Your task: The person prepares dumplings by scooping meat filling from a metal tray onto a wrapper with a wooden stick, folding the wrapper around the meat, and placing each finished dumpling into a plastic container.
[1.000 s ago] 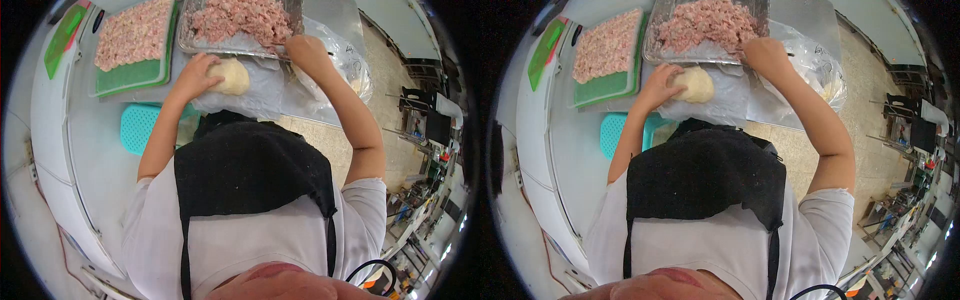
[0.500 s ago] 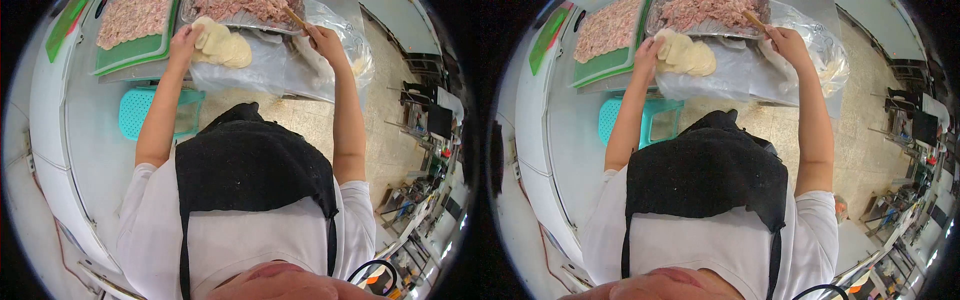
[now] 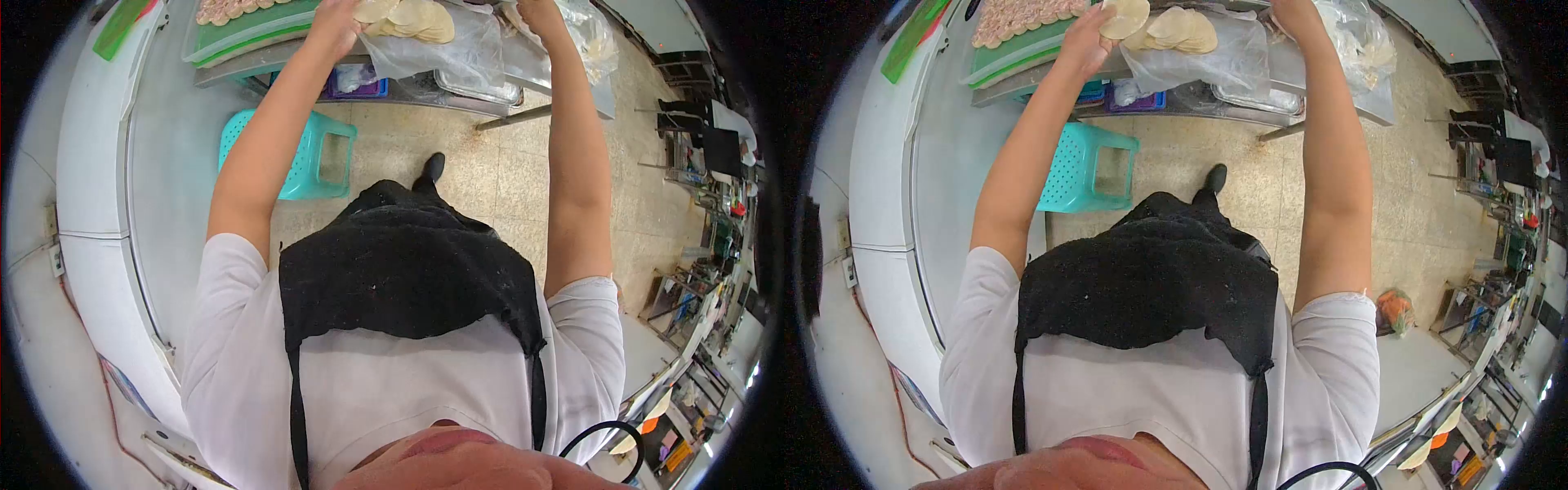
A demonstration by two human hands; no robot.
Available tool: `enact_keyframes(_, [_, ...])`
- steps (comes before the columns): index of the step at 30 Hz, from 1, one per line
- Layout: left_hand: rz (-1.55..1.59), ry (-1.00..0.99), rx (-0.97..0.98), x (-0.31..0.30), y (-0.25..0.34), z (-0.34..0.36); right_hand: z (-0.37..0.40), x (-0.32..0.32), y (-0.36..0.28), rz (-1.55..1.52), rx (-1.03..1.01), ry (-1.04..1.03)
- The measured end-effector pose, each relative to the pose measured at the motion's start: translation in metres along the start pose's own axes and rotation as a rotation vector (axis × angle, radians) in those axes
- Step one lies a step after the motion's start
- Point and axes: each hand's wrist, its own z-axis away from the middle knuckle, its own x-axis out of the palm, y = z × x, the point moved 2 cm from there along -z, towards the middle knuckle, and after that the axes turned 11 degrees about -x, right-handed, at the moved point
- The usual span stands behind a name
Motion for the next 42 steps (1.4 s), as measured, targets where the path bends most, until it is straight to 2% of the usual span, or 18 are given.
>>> enact_keyframes(1, [0.147,-0.076,0.001,0.005,0.002,0.013,0.01,-0.008,-0.009,-0.292,0.09,-0.017])
enact_keyframes(2, [0.145,-0.085,0.009,0.007,0.007,0.026,0.026,-0.015,-0.02,-0.261,0.123,-0.065])
enact_keyframes(4, [0.512,-0.297,-0.148,0.014,0.016,0.058,0.063,-0.031,-0.067,-0.389,0.141,-0.08])
enact_keyframes(5, [0.51,-0.303,-0.138,0.025,0.017,0.076,0.083,-0.037,-0.087,-0.471,0.098,-0.083])
enact_keyframes(7, [0.364,0.003,-0.02,0.052,0.013,0.106,0.117,-0.043,-0.117,-0.549,0.041,-0.08])
enact_keyframes(8, [0.213,0.063,0.017,0.064,0.011,0.118,0.131,-0.047,-0.128,-0.583,-0.03,-0.088])
enact_keyframes(12, [0.54,0.021,-0.03,0.1,-0.009,0.145,0.177,-0.062,-0.149,-0.637,-0.133,-0.078])
enact_keyframes(15, [0.582,-0.024,0.026,0.135,-0.023,0.165,0.203,-0.084,-0.152,-0.444,-0.078,-0.066])
enact_keyframes(16, [0.588,-0.024,0.035,0.15,-0.027,0.175,0.209,-0.082,-0.14,-0.226,-0.276,-0.002])
enact_keyframes(19, [0.664,-0.111,0.093,0.187,-0.039,0.192,0.237,-0.086,-0.114,-0.163,-0.369,-0.024])
enact_keyframes(21, [0.683,-0.051,0.073,0.186,-0.065,0.19,0.257,-0.118,-0.103,-0.056,-0.354,-0.082])
enact_keyframes(23, [0.642,-0.012,0.099,0.201,-0.081,0.203,0.274,-0.15,-0.101,0.221,-0.307,-0.227])
enact_keyframes(26, [0.642,0.061,0.1,0.221,-0.104,0.224,0.299,-0.154,-0.099,0.126,-0.37,-0.11])
enact_keyframes(29, [0.705,0.016,0.073,0.246,-0.113,0.245,0.305,-0.141,-0.069,0.058,-0.441,-0.225])
enact_keyframes(33, [0.672,0.134,0.107,0.242,-0.119,0.264,0.32,-0.189,-0.093,0.24,-0.473,-0.261])
enact_keyframes(36, [0.642,0.126,0.132,0.249,-0.112,0.279,0.327,-0.166,-0.095,0.08,-0.564,-0.129])
enact_keyframes(40, [0.682,0.18,0.128,0.234,-0.115,0.29,0.33,-0.172,-0.093,0.126,-0.528,-0.276])
enact_keyframes(42, [0.656,0.164,0.128,0.227,-0.114,0.295,0.34,-0.185,-0.106,0.095,-0.517,-0.239])
